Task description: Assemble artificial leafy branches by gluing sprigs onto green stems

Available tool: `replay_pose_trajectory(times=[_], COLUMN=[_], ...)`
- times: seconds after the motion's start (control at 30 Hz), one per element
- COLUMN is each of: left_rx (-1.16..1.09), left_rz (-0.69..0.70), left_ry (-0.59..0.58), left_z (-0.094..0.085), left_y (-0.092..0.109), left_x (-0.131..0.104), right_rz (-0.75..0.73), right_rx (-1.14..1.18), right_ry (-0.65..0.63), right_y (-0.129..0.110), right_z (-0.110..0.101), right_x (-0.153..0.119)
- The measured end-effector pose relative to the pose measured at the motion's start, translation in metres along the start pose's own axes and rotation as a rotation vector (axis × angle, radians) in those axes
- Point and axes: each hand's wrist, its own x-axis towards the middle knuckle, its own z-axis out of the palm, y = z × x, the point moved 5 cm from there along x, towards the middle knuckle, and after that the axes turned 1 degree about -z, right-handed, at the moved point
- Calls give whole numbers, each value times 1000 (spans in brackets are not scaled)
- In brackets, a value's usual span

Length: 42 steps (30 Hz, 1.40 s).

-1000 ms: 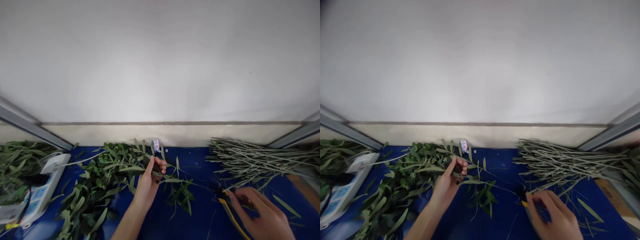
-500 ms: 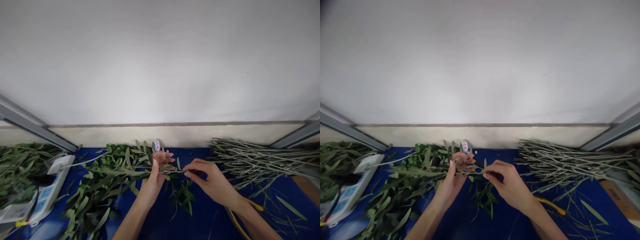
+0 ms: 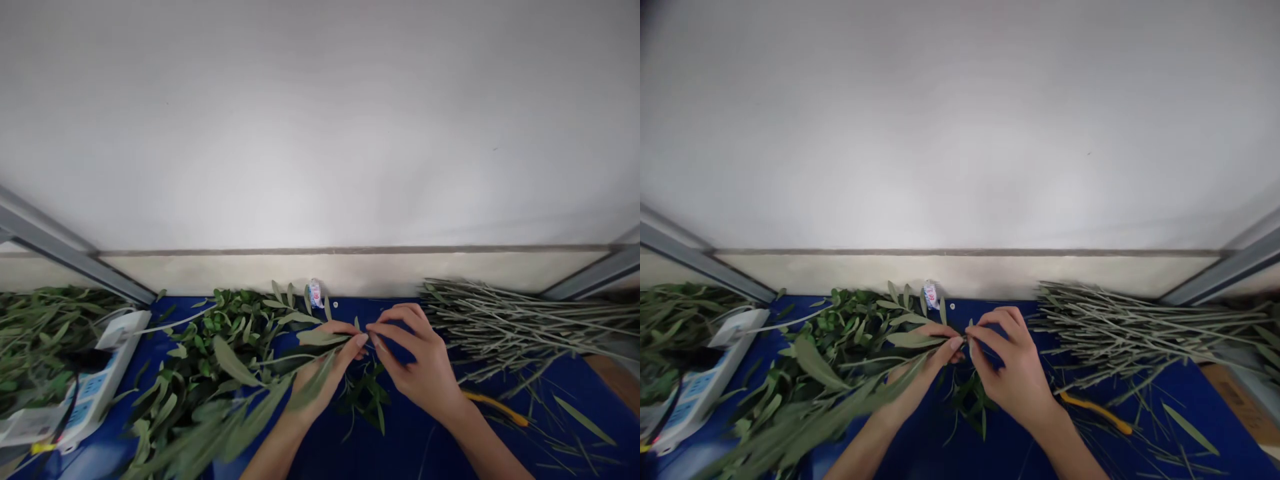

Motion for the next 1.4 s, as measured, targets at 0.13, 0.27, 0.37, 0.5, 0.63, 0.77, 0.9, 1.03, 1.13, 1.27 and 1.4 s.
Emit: replay_pose_trajectory(times=[0.13,0.27,0.37,0.5,0.63,0.77,0.9,1.03,1.13,1.27,1.4], left_rx=[25,75,136,213,237,248,192,160,133,100,49], left_rz=[195,392,482,579,657,570,473,405,352,267,122], left_ry=[66,100,66,73,55,0,-17,-27,-47,-49,-39], left_z=[-3,-8,-10,-11,-10,-9,-8,-7,-7,-7,-5], left_y=[12,23,27,28,29,35,42,42,40,40,36], left_x=[-6,-11,-14,-18,-20,-19,-18,-17,-17,-16,-15], right_rz=[-16,4,19,1,58,229,290,334,388,444,489], right_rx=[-159,-47,-42,-64,-50,56,104,128,147,186,228], right_ry=[110,118,131,157,152,84,81,39,-3,-55,-96], right_y=[-14,-23,-26,-29,-29,-19,-11,-8,-5,0,6], right_z=[-4,-5,-5,-7,-11,-15,-21,-23,-23,-21,-20], right_x=[2,2,1,-3,-7,-9,-7,-5,-6,-10,-13])
